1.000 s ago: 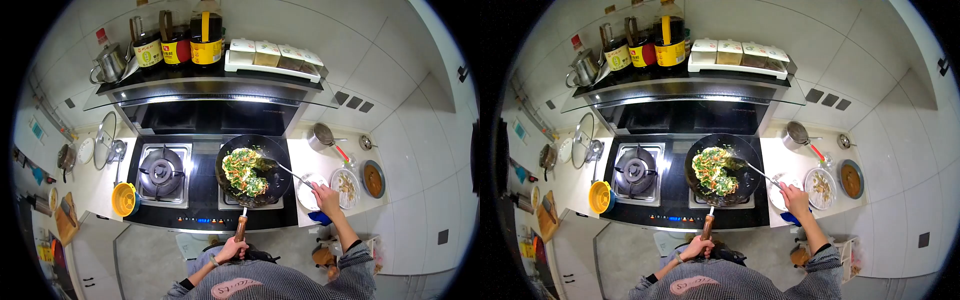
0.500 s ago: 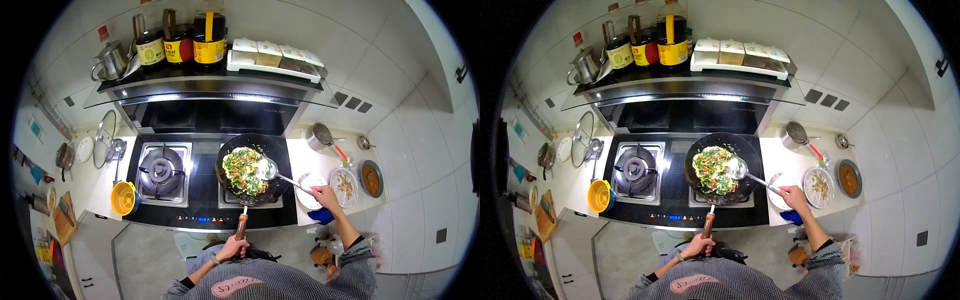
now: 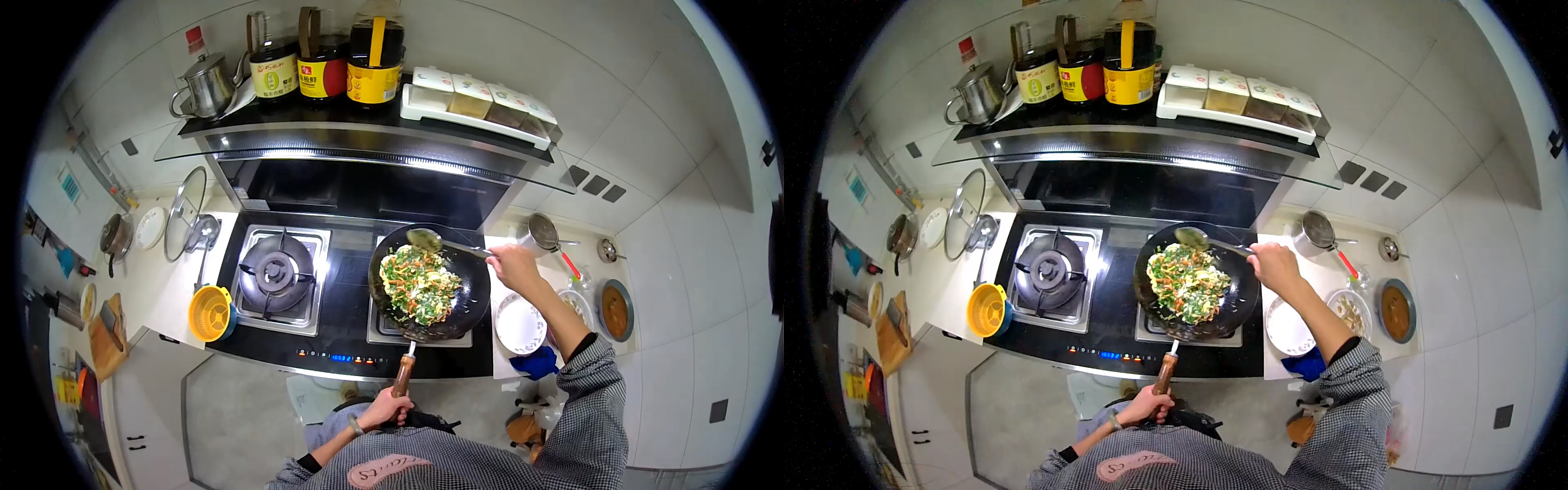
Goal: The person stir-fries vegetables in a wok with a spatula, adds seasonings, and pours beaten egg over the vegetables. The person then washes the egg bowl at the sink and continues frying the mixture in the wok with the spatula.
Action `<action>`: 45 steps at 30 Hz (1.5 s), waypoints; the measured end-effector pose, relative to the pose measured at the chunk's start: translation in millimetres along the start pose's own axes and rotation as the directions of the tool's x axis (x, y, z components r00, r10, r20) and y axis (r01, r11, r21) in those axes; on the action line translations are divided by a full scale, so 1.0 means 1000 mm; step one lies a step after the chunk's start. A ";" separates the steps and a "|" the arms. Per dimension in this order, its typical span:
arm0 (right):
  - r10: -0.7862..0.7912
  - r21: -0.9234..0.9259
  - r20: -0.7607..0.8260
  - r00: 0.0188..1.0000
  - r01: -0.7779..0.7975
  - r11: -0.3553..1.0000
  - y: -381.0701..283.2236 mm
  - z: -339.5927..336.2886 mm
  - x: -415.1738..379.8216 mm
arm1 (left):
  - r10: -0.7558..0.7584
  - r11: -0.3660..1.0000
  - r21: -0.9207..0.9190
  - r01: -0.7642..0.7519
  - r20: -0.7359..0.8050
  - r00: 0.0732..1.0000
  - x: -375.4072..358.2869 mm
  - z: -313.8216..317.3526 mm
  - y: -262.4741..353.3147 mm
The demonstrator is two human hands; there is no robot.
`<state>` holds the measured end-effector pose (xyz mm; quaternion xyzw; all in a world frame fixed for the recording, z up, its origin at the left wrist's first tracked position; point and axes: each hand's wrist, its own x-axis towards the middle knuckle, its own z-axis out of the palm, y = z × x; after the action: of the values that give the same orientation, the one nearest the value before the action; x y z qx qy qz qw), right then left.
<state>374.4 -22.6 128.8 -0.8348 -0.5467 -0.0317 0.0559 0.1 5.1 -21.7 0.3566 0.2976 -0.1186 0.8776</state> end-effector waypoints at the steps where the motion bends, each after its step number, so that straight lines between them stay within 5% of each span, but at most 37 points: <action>1: -0.006 0.003 0.000 1.000 0.006 1.000 -0.004 0.001 0.003 | 0.002 1.000 -0.003 -0.002 -0.006 1.000 -0.001 0.001 0.002; 3: -0.155 0.196 0.036 0.987 0.145 0.970 -0.009 0.001 0.009 | 0.029 0.999 0.039 -0.028 -0.017 0.999 -0.004 0.005 0.005; 9: -0.203 0.258 0.197 0.959 0.149 0.955 -0.016 -0.018 -0.016 | 0.053 0.996 0.073 -0.055 0.027 0.998 0.003 -0.003 -0.003; 19: -0.327 -0.075 0.165 0.931 0.342 0.937 -0.002 -0.059 -0.072 | 0.019 0.998 0.058 -0.017 -0.036 0.999 -0.005 0.006 0.009; 31: -0.001 -0.016 0.204 0.979 0.004 1.000 -0.023 -0.121 -0.126 | -0.009 1.000 0.005 0.009 -0.004 1.000 -0.006 0.004 0.008; 39: 0.102 0.063 0.116 0.988 -0.110 0.992 -0.052 -0.052 -0.144 | -0.008 1.000 -0.001 0.008 0.015 1.000 -0.002 0.002 0.003; 45: 0.119 -0.042 0.171 0.978 -0.113 0.993 -0.053 -0.101 -0.138 | -0.008 1.000 0.019 0.008 -0.008 1.000 -0.005 0.004 0.007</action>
<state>271.2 -140.0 216.7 -0.8657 -0.4993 0.0356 -0.0036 0.4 7.8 -12.4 0.3644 0.3014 -0.1235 0.8724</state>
